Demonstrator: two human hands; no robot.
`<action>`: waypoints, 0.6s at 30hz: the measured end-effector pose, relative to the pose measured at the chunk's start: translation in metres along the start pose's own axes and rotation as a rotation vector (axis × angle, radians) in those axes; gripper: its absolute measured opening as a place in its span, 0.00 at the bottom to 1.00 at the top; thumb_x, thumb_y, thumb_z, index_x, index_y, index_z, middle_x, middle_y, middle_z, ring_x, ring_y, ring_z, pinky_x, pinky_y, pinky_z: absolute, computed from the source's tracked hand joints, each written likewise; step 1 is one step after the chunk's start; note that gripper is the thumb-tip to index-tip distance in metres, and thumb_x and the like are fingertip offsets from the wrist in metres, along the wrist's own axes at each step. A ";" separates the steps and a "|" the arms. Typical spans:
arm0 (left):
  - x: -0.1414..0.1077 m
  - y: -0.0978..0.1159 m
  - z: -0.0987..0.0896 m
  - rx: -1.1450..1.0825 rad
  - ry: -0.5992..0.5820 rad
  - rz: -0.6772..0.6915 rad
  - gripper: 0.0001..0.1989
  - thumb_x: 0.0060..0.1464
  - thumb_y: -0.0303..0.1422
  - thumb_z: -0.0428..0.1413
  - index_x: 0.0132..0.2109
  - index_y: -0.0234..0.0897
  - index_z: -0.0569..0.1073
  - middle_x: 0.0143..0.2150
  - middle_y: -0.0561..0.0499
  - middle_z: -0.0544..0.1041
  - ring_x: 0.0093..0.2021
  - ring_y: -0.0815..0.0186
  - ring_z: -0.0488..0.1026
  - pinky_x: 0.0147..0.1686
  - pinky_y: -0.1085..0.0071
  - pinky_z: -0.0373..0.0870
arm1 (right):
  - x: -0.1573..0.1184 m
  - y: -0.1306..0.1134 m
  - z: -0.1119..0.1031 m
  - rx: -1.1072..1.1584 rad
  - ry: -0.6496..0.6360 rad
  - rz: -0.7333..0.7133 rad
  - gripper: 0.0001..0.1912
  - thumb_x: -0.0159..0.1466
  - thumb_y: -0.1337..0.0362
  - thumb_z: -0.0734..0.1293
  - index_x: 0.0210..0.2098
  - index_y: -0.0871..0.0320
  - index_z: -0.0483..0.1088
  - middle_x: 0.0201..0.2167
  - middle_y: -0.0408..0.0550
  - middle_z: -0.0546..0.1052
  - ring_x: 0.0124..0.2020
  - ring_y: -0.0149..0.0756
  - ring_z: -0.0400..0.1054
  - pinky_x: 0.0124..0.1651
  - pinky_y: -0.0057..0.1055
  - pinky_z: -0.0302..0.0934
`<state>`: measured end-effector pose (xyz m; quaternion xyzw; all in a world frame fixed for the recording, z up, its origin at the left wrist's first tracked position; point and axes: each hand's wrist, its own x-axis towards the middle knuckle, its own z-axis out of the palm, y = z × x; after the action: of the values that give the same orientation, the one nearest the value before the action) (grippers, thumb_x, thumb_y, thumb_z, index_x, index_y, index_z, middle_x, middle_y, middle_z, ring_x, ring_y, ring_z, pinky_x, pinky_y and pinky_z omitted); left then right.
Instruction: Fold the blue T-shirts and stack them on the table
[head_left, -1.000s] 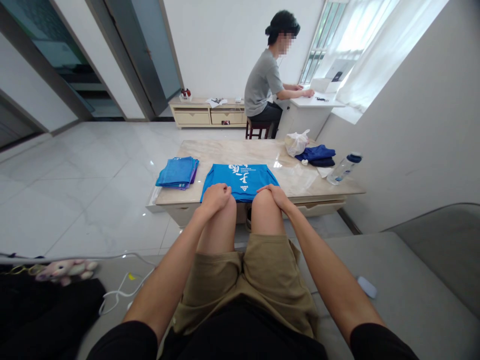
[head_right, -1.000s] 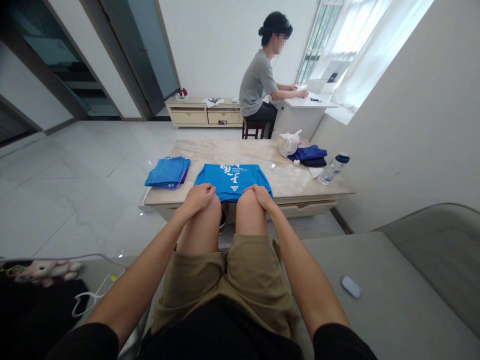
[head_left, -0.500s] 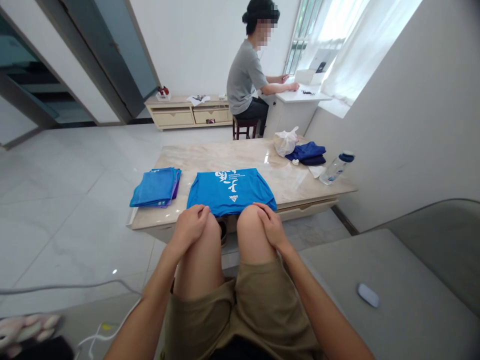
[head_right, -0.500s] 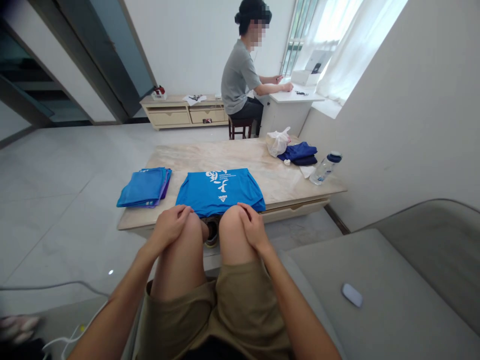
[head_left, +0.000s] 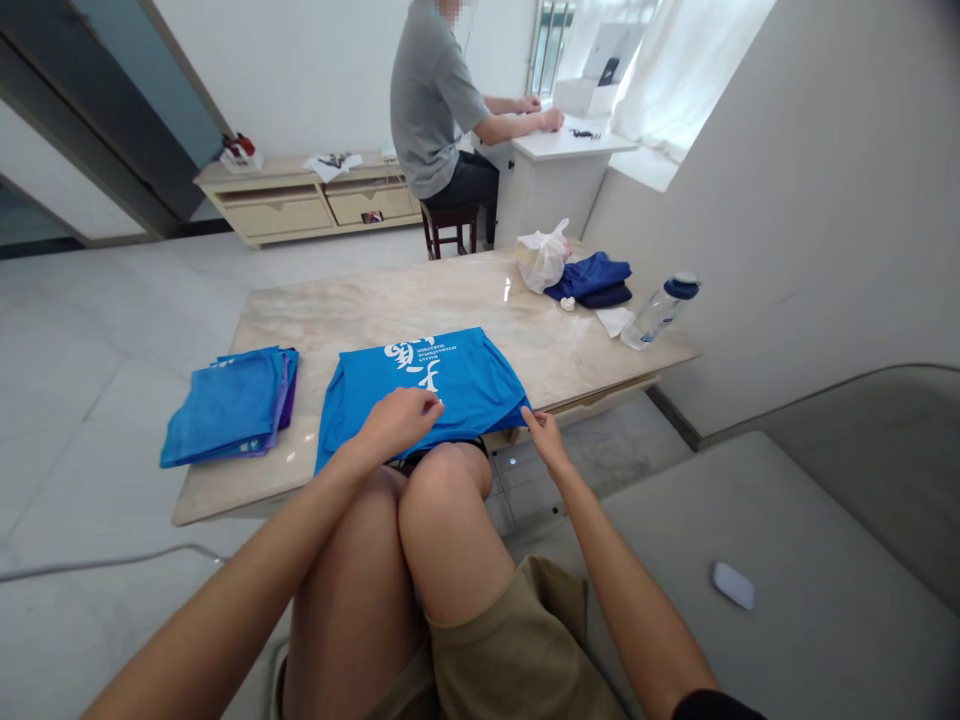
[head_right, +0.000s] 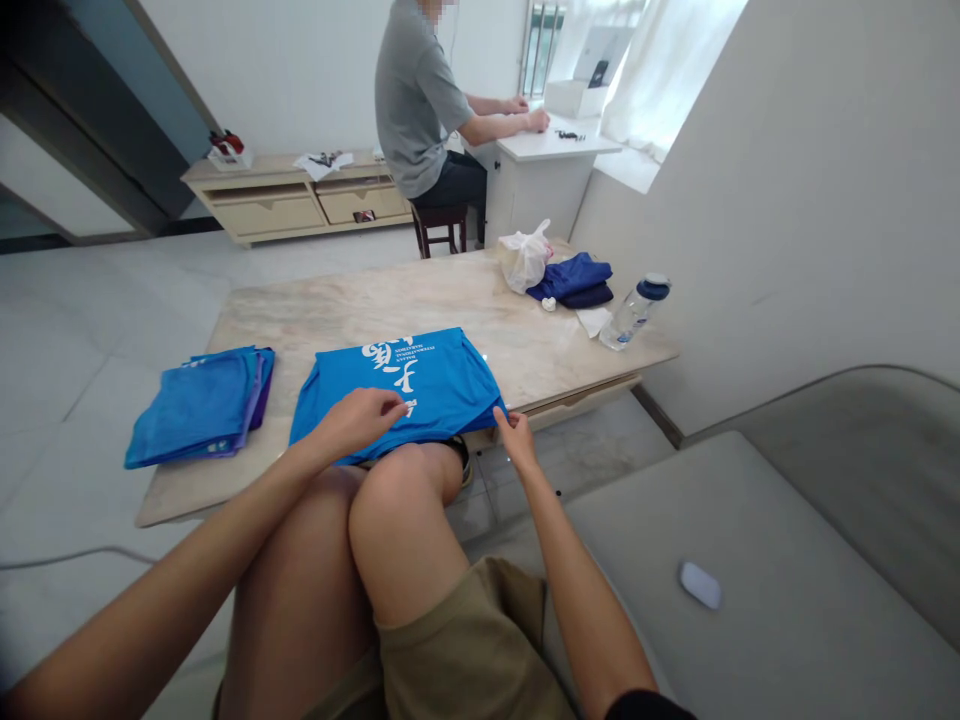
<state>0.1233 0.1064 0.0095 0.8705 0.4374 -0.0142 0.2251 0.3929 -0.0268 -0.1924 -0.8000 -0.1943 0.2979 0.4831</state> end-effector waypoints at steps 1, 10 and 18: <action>0.024 0.009 0.007 -0.031 -0.040 0.039 0.15 0.65 0.40 0.54 0.41 0.42 0.85 0.43 0.44 0.87 0.44 0.53 0.82 0.40 0.66 0.69 | 0.005 -0.003 0.002 -0.033 -0.029 0.006 0.30 0.61 0.35 0.72 0.41 0.56 0.76 0.39 0.57 0.85 0.46 0.51 0.80 0.49 0.38 0.72; 0.138 0.088 0.102 -0.354 -0.071 -0.158 0.20 0.63 0.48 0.63 0.36 0.33 0.81 0.40 0.34 0.85 0.47 0.45 0.84 0.41 0.64 0.72 | -0.003 -0.028 0.021 -0.336 0.013 -0.399 0.14 0.67 0.49 0.66 0.34 0.51 0.72 0.35 0.52 0.82 0.39 0.48 0.76 0.47 0.40 0.71; 0.152 0.083 0.121 -0.396 -0.120 -0.285 0.10 0.56 0.28 0.67 0.46 0.30 0.81 0.55 0.27 0.84 0.62 0.42 0.80 0.53 0.64 0.73 | -0.010 -0.041 0.002 -0.105 -0.156 -0.554 0.16 0.71 0.51 0.64 0.41 0.54 0.79 0.43 0.54 0.86 0.45 0.47 0.81 0.55 0.43 0.75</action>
<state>0.3017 0.1297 -0.1014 0.7365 0.5361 -0.0115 0.4124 0.3833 -0.0126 -0.1539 -0.7151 -0.4571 0.2048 0.4876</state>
